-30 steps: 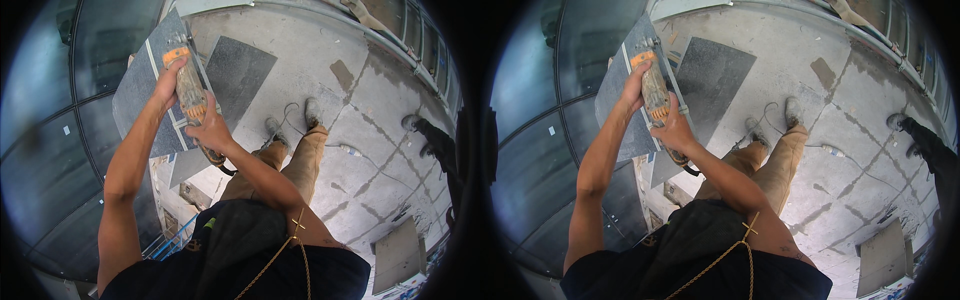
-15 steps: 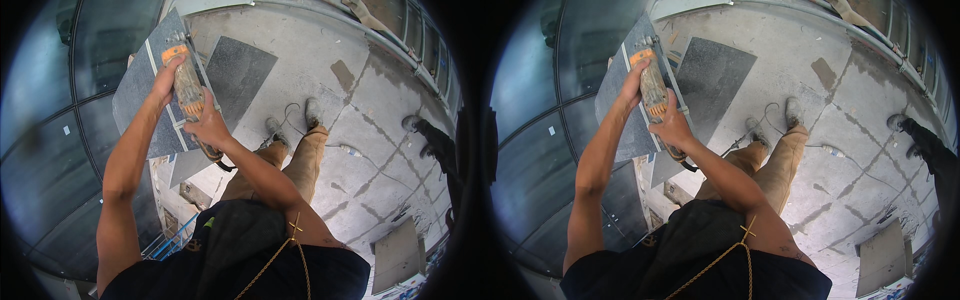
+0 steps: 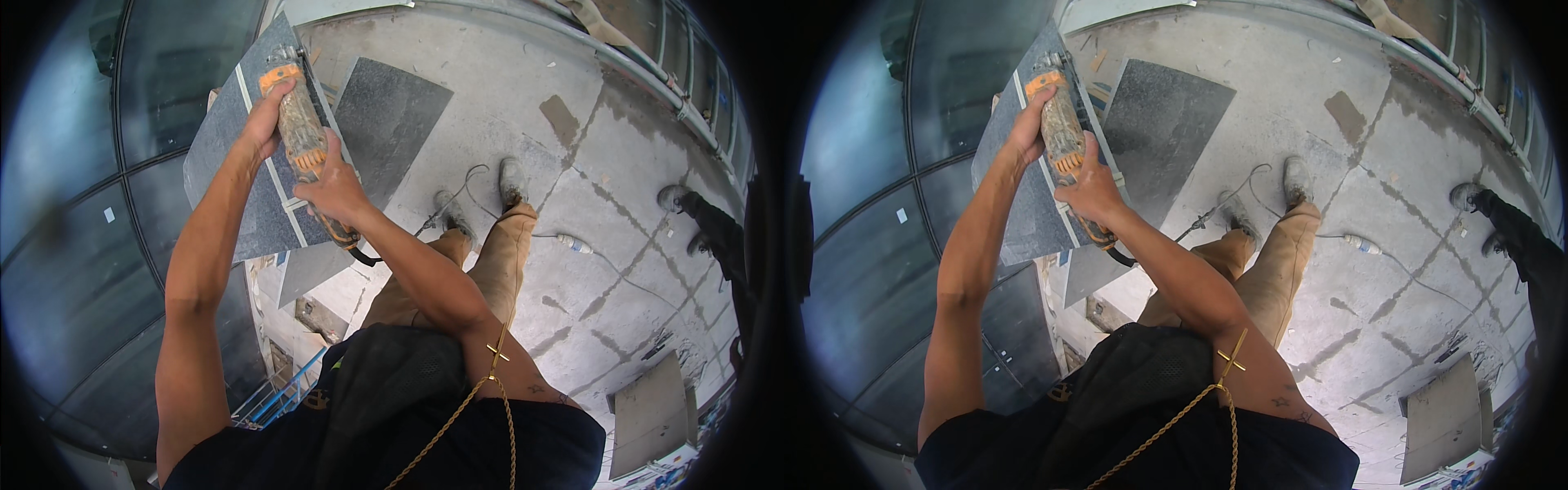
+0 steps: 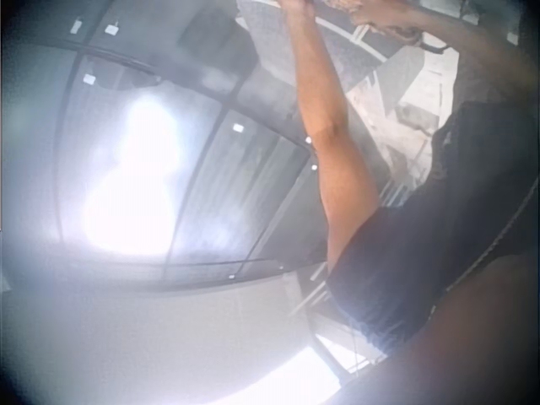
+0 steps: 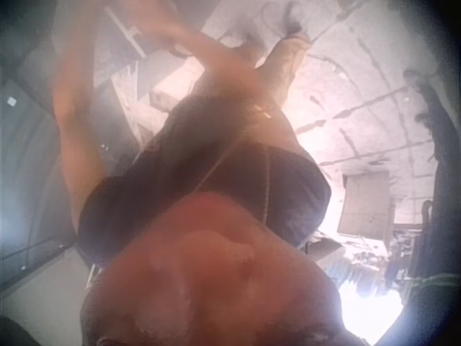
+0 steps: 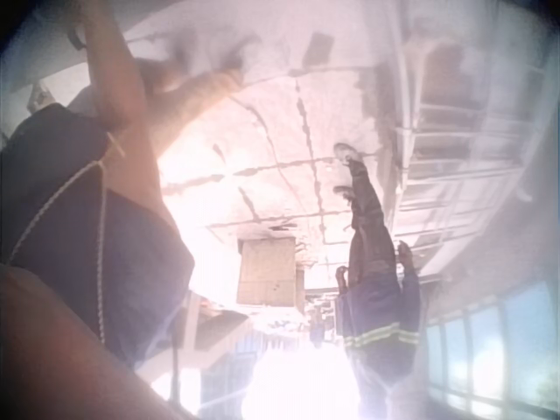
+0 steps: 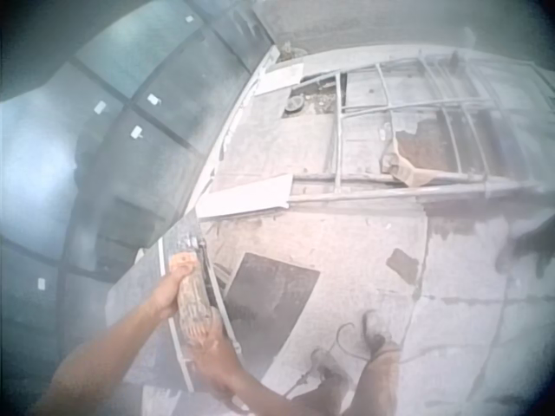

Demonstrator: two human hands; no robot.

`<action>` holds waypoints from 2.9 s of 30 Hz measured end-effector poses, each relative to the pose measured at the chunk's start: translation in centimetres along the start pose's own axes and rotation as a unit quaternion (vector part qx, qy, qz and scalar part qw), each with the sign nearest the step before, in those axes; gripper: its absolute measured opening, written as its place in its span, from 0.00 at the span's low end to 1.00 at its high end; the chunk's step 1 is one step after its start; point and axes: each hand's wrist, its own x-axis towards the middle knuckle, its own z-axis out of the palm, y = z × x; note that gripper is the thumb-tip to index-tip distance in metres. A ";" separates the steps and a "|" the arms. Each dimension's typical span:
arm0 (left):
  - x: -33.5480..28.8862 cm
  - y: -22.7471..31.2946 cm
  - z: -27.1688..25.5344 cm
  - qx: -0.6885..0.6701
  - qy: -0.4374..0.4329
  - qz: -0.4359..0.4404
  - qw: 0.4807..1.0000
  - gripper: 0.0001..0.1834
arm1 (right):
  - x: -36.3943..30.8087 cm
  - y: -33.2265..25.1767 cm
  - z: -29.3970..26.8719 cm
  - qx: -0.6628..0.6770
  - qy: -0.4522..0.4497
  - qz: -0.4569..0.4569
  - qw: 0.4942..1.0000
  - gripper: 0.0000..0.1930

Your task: The person uses an angle grinder to grind the edge of a large stone tile. A coworker assists by holding the tile steady while the person continues grinding along the marked line.

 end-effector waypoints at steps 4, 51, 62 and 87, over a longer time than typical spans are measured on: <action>-0.2 -0.7 -0.2 -0.012 -0.006 0.018 1.000 0.43 | -1.1 -0.7 -0.3 0.033 -0.015 0.015 0.999 0.57; -2.4 -2.6 0.5 -0.049 -0.011 -0.034 0.998 0.44 | -2.2 -0.5 -0.1 0.042 -0.003 -0.016 0.999 0.57; -3.7 -3.2 1.1 -0.051 -0.019 -0.029 0.998 0.40 | -3.3 0.7 0.1 0.036 0.000 -0.026 0.999 0.55; -1.9 -3.2 -0.4 -0.030 -0.035 -0.037 0.998 0.44 | -2.2 -0.3 -0.1 0.037 -0.010 0.010 0.999 0.57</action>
